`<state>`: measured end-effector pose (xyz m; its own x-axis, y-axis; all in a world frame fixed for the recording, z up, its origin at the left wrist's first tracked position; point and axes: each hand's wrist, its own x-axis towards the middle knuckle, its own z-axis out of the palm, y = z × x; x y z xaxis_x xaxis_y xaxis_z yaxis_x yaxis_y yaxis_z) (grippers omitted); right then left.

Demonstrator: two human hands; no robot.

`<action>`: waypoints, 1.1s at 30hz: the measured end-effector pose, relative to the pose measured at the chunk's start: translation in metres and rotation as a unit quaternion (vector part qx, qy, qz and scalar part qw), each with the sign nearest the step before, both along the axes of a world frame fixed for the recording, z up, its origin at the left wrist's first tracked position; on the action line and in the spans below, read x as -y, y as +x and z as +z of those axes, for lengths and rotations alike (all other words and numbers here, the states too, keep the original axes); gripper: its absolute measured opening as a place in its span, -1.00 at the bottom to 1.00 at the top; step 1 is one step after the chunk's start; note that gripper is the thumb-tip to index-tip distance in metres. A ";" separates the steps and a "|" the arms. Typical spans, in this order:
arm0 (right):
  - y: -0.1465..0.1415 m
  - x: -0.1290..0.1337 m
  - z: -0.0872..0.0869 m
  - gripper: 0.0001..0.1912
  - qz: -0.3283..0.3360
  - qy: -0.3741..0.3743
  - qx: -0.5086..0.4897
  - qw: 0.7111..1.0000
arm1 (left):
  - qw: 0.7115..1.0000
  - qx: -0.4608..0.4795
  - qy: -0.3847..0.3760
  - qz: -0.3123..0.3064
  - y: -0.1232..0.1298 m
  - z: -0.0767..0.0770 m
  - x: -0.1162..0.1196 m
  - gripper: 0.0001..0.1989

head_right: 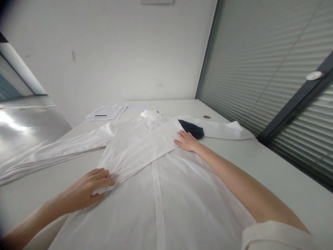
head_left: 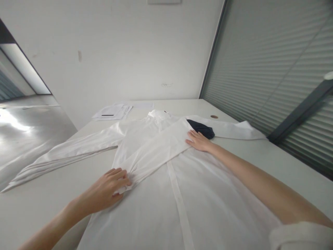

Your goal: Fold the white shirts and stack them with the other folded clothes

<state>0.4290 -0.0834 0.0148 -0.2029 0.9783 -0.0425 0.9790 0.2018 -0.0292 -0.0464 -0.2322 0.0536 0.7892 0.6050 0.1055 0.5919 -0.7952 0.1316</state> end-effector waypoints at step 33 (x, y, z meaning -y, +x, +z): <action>-0.036 -0.127 0.000 -0.15 -0.106 0.025 -0.038 0.993 | 1.000 0.030 -0.003 0.000 0.011 0.003 0.000 -0.70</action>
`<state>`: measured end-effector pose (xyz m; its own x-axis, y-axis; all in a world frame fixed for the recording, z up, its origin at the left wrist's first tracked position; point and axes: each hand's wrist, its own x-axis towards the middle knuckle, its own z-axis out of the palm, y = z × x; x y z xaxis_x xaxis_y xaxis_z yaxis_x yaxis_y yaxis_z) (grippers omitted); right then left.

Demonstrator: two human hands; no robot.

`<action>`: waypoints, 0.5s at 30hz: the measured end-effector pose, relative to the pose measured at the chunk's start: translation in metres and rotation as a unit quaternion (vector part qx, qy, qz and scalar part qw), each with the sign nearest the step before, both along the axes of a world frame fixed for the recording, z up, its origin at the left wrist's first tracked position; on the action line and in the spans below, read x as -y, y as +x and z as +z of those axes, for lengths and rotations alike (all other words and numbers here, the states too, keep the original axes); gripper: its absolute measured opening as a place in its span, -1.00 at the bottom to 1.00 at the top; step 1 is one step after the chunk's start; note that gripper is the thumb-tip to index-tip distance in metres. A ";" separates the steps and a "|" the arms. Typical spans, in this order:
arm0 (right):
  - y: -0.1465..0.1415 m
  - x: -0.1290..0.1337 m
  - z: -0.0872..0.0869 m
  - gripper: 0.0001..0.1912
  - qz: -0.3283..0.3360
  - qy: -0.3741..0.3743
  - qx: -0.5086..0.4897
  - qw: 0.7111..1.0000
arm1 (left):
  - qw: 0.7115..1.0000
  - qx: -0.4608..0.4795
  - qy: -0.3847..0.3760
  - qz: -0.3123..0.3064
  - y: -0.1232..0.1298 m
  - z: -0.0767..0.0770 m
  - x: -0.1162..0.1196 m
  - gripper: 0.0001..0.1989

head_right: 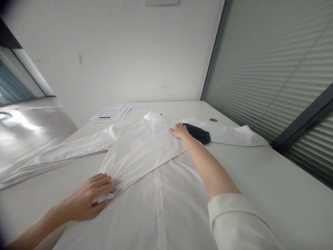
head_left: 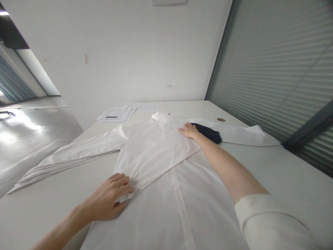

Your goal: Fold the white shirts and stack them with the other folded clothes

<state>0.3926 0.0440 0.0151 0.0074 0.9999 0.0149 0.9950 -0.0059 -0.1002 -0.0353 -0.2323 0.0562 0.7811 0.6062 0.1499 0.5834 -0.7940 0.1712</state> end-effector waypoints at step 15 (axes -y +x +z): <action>0.046 0.123 -0.007 -0.10 0.074 0.011 0.058 0.996 | 0.994 0.056 -0.082 0.049 -0.007 0.009 -0.003 -0.73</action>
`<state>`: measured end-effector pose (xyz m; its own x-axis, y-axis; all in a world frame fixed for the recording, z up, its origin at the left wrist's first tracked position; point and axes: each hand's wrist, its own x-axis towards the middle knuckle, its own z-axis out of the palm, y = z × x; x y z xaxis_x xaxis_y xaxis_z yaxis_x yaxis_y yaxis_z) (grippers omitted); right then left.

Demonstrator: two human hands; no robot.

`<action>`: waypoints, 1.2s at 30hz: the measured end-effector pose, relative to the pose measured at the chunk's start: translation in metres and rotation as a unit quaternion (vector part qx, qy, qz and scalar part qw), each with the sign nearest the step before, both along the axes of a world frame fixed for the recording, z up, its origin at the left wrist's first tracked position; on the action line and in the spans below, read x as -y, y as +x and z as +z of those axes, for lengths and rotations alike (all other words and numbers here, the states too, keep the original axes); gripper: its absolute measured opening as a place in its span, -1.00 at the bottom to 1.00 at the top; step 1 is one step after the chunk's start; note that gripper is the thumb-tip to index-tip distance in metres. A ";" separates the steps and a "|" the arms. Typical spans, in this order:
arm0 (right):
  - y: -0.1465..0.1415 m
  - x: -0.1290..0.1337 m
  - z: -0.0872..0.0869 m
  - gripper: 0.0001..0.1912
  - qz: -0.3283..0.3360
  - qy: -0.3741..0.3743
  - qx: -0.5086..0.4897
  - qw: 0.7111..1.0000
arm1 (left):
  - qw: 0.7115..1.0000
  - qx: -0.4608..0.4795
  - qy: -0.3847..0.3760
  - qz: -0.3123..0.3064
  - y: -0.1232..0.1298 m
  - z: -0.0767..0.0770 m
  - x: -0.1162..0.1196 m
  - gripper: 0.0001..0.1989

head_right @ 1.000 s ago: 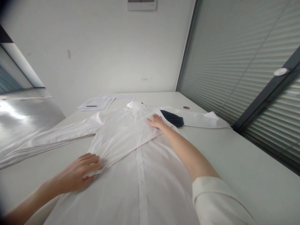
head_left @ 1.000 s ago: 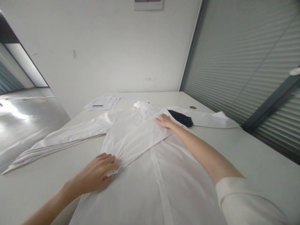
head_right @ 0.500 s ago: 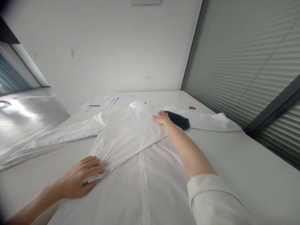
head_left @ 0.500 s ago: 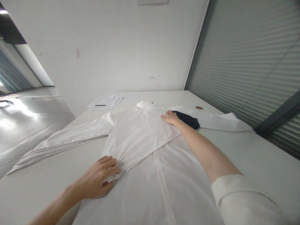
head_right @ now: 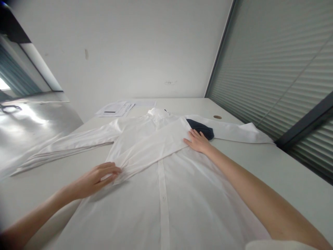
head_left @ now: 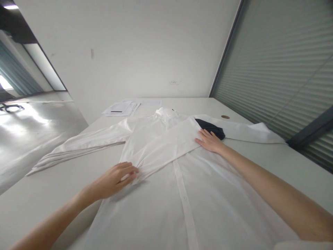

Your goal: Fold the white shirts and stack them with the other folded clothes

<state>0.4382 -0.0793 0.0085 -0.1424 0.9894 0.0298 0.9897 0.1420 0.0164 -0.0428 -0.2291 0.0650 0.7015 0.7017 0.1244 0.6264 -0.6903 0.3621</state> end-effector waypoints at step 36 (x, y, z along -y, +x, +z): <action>-0.223 0.068 0.021 -0.86 0.431 0.215 -0.005 0.876 | 0.962 -0.143 0.168 0.158 0.040 -0.028 -0.027 -0.83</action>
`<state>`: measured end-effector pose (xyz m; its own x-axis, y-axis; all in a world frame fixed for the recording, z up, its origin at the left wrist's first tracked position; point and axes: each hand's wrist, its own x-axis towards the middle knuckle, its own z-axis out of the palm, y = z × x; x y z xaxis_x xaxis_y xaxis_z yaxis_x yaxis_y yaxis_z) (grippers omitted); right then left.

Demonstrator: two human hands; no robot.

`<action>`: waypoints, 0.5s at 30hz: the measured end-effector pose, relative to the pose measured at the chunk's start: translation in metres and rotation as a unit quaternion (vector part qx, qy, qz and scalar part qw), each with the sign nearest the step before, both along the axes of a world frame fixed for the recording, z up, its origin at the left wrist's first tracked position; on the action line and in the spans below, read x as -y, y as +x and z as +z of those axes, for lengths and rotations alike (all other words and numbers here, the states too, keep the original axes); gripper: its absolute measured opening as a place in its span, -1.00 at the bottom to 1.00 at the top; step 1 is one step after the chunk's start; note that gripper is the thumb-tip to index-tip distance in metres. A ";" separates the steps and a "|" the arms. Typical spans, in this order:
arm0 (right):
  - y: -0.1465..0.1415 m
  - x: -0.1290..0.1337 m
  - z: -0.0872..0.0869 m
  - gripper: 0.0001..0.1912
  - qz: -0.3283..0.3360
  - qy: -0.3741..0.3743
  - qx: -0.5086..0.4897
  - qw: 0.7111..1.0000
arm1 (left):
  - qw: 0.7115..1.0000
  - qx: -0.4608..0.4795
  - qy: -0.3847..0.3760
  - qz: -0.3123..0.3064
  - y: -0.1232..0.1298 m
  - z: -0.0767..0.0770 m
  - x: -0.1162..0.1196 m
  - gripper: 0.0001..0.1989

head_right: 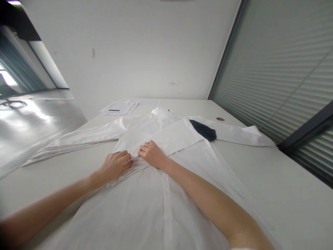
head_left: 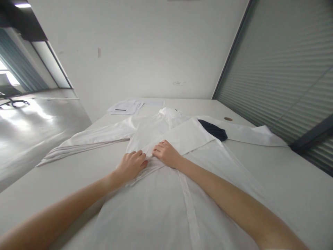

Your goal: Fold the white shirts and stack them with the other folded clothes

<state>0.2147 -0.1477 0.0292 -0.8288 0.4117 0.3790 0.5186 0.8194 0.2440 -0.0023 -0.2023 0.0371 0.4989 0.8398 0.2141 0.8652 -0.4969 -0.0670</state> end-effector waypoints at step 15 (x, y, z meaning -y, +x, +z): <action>0.015 -0.007 0.007 -0.84 -0.073 0.054 0.034 0.995 | 0.988 -0.142 -0.024 -0.046 0.008 0.019 0.014 -0.76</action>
